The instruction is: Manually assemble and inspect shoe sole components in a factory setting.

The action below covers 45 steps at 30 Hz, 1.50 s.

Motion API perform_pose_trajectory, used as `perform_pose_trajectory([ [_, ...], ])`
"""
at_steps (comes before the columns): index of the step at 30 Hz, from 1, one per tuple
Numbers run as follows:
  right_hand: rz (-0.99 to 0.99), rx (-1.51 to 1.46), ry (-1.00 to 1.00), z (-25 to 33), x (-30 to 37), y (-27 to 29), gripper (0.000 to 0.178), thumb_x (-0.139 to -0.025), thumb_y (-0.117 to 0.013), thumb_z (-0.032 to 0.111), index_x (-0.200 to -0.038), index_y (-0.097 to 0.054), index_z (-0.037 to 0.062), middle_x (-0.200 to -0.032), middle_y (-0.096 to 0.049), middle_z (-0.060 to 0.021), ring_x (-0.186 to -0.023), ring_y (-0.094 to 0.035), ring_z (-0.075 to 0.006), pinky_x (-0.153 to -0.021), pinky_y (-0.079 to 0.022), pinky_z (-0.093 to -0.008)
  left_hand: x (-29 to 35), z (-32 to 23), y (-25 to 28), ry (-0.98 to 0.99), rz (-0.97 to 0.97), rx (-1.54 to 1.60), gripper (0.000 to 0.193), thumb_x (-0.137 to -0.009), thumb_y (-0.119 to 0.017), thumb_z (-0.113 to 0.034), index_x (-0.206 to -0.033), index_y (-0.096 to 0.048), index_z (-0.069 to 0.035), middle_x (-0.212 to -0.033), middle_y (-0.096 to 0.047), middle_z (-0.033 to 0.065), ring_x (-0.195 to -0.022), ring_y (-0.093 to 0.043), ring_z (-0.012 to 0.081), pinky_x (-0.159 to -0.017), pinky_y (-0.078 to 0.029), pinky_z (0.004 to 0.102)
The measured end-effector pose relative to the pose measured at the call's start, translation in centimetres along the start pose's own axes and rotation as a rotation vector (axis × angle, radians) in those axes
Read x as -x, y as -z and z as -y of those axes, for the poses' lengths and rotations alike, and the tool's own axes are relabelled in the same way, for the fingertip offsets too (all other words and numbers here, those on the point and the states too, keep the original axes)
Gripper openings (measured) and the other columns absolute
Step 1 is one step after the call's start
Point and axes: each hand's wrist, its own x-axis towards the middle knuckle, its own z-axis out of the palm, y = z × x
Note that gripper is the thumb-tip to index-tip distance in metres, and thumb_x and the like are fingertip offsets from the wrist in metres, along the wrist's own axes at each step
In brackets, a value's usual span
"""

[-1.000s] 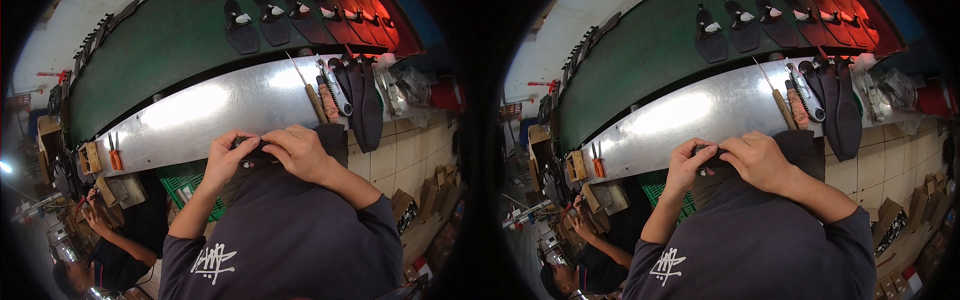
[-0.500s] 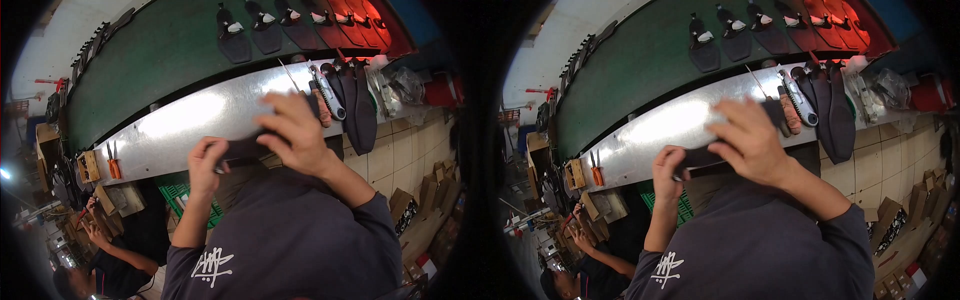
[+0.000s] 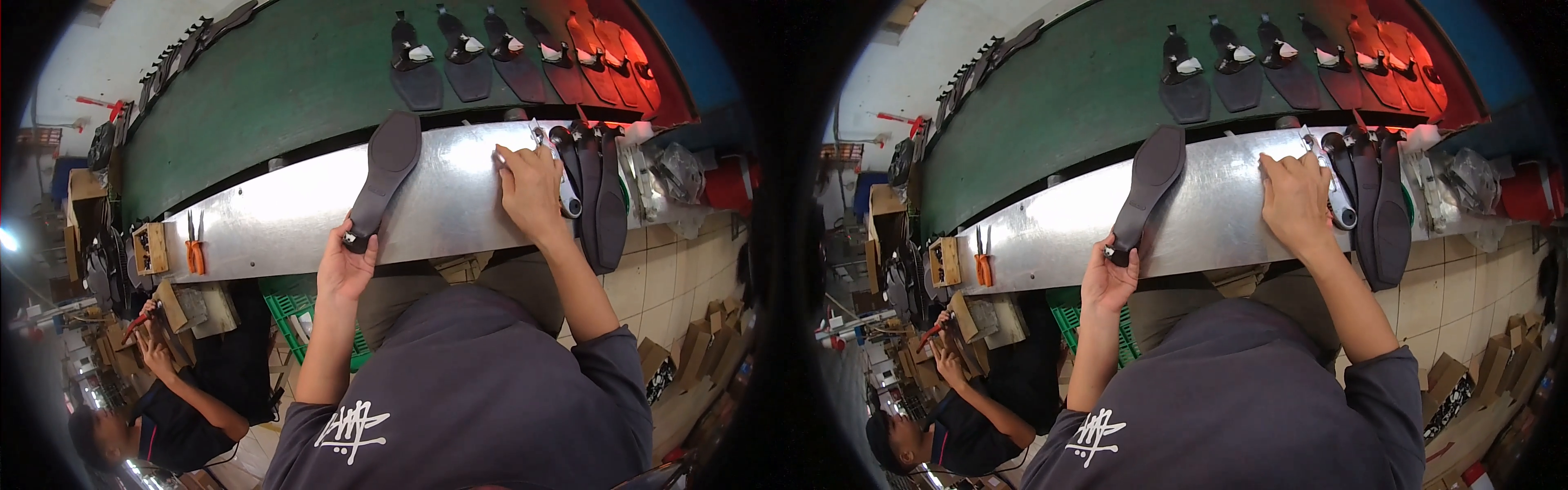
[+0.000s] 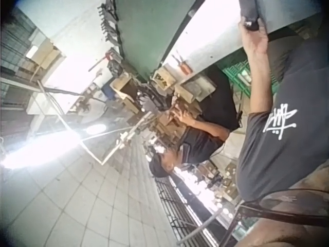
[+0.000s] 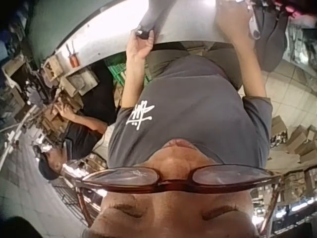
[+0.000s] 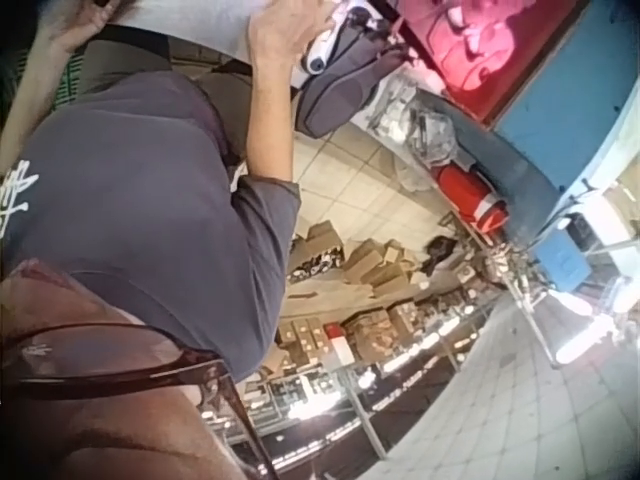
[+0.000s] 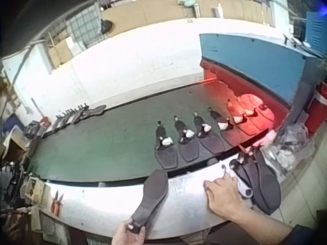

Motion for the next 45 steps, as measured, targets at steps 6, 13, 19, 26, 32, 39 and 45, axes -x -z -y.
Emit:
perform_pose_trajectory([
  [6,0.311,-1.121,0.017,6.4,4.0,2.3,0.034,-0.087,-0.052,-0.001,-0.119,-0.063,0.004,-0.077,-0.059,-0.0083,-0.068,-0.056,-0.0152,-0.066,-0.046,-0.0279,1.2,1.5,-2.5,0.216,0.019,0.198,0.02,-0.086,-0.069,-0.023,-0.1,-0.062,-0.011,-0.103,-0.067,0.0034,-0.097,-0.066,0.0186,-0.054,-0.049,0.0206],
  [13,0.639,-1.338,-0.168,8.2,6.0,1.3,0.062,-0.089,-0.051,0.002,-0.148,-0.034,0.0121,-0.066,-0.059,-0.0043,-0.061,-0.054,-0.0105,-0.067,-0.046,-0.0268,2.1,3.9,-5.1,0.341,0.172,0.24,0.019,-0.091,-0.064,-0.034,-0.092,-0.063,-0.015,-0.079,-0.065,-0.0029,-0.053,-0.05,0.0065,-0.039,-0.029,0.0206],
  [19,0.336,-1.179,0.008,8.0,5.9,0.6,0.045,-0.09,-0.051,0.0,-0.135,-0.051,0.0044,-0.071,-0.06,-0.0068,-0.062,-0.054,-0.011,-0.063,-0.046,-0.0272,2.5,4.4,-5.0,0.285,0.134,0.227,0.017,-0.091,-0.064,-0.033,-0.087,-0.06,-0.017,-0.075,-0.063,-0.0069,-0.052,-0.048,0.0046,-0.037,-0.027,0.021],
  [26,0.8,-1.608,-0.448,7.4,5.1,1.6,0.035,-0.098,-0.048,0.009,-0.131,-0.056,0.0011,-0.07,-0.053,0.0007,-0.06,-0.048,-0.0054,-0.054,-0.039,-0.0203,3.1,3.9,-4.8,0.222,0.138,0.169,0.017,-0.091,-0.063,-0.032,-0.088,-0.062,-0.015,-0.078,-0.065,-0.0032,-0.057,-0.052,0.0071,-0.038,-0.026,0.0196],
  [32,1.062,-2.023,-0.651,6.4,4.1,2.1,0.049,-0.098,-0.046,0.013,-0.145,-0.034,0.0005,-0.073,-0.056,-0.0053,-0.049,-0.045,-0.0072,-0.041,-0.034,-0.0191,3.2,3.4,-4.5,-0.005,0.193,-0.035,0.029,-0.094,-0.059,-0.038,-0.092,-0.057,-0.009,-0.079,-0.063,0.0011,-0.057,-0.053,0.0065,-0.039,-0.032,0.0194],
  [39,1.036,-1.733,-0.459,8.7,5.7,2.0,0.064,-0.097,-0.048,0.009,-0.15,-0.014,0.0027,-0.073,-0.06,-0.006,-0.051,-0.049,-0.0056,-0.042,-0.035,-0.0178,2.5,4.3,-5.2,-0.835,0.078,-0.488,0.064,-0.102,-0.034,-0.049,-0.071,-0.06,0.001,-0.067,-0.065,0.0104,-0.061,-0.06,0.0115,-0.059,-0.048,0.0241],
  [45,1.043,-2.119,-0.706,7.7,4.8,1.9,0.045,-0.098,-0.047,0.014,-0.141,-0.04,0.0027,-0.073,-0.058,-0.0059,-0.052,-0.048,-0.0067,-0.044,-0.036,-0.0181,2.6,4.3,-4.4,-0.899,0.126,-0.53,0.069,-0.101,-0.031,-0.053,-0.067,-0.059,0.0,-0.066,-0.064,0.0103,-0.058,-0.058,0.0127,-0.059,-0.047,0.0242],
])
